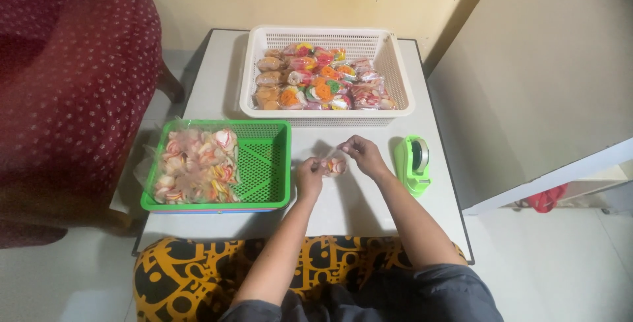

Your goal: Sealing small plastic bags of snacks using a manual bag sealer and organizing them into baskets.

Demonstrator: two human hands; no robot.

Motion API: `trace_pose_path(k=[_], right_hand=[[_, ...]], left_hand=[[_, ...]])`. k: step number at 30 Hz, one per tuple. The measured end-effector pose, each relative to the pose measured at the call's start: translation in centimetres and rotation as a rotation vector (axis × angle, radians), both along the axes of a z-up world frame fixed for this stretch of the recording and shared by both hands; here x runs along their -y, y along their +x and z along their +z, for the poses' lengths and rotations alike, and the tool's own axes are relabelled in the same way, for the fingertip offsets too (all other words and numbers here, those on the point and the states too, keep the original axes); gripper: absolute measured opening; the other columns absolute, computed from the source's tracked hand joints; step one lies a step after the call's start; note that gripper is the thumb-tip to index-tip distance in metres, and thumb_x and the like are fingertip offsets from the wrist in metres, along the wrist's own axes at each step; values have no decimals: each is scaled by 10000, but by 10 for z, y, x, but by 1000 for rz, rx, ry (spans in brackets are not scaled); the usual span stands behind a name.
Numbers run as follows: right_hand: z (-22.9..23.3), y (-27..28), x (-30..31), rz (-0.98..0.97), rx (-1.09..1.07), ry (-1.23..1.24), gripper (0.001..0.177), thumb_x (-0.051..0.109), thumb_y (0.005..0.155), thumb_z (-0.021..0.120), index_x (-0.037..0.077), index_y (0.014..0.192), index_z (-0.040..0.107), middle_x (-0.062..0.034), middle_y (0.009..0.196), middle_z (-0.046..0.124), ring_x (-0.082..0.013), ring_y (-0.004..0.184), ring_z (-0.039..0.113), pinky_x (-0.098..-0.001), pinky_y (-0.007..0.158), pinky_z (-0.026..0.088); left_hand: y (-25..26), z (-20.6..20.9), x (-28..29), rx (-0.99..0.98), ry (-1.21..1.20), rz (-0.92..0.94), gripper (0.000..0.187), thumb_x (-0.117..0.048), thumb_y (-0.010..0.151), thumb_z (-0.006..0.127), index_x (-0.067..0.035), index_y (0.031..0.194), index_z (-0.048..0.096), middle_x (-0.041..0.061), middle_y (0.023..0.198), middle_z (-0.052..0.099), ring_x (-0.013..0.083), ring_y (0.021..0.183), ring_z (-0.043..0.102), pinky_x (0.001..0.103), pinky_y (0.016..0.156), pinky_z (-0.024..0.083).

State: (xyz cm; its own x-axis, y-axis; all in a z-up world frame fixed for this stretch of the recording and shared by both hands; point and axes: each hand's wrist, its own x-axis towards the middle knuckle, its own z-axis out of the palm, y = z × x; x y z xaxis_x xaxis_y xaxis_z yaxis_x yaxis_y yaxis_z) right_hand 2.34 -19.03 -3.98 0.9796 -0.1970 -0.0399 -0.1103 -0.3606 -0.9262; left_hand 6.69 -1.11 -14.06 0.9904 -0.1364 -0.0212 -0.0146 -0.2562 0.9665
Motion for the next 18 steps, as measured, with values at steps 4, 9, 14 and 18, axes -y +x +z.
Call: trace_pose_path(k=[4,9,14,18], right_hand=[[-27,3,9,12,-132,-64,148,179,1034,642,49,1104,655,-168,1138,728,-342,1169,667,-450,969,562],[-40,-2,1,12,-359,-69,210,150,1040,585,38,1194,676,-206,1053,731,-321,1006,739,-433,855,631],[-19,-3,-10,-10,-339,-60,218,135,1047,549,21,1175,684,-237,1028,720,-351,988,744,-454,835,640],[-18,3,-6,5,-202,-49,209,151,1057,573,-18,1136,667,-238,1068,711,-377,1118,689,-500,992,574]], left_hand=[[-13,-10,6,-205,-87,41,75,-189,945,686,-144,971,740,80,737,762,163,578,701,231,538,542],[-22,-41,9,-445,-489,122,172,-73,970,676,43,1097,679,226,981,733,251,869,766,288,772,637],[-33,-21,4,-417,-540,171,149,-76,982,659,30,1085,680,227,962,710,285,888,769,315,803,656],[-33,10,6,-287,-543,187,169,-74,1010,628,61,1096,682,263,995,701,297,967,743,322,873,632]])
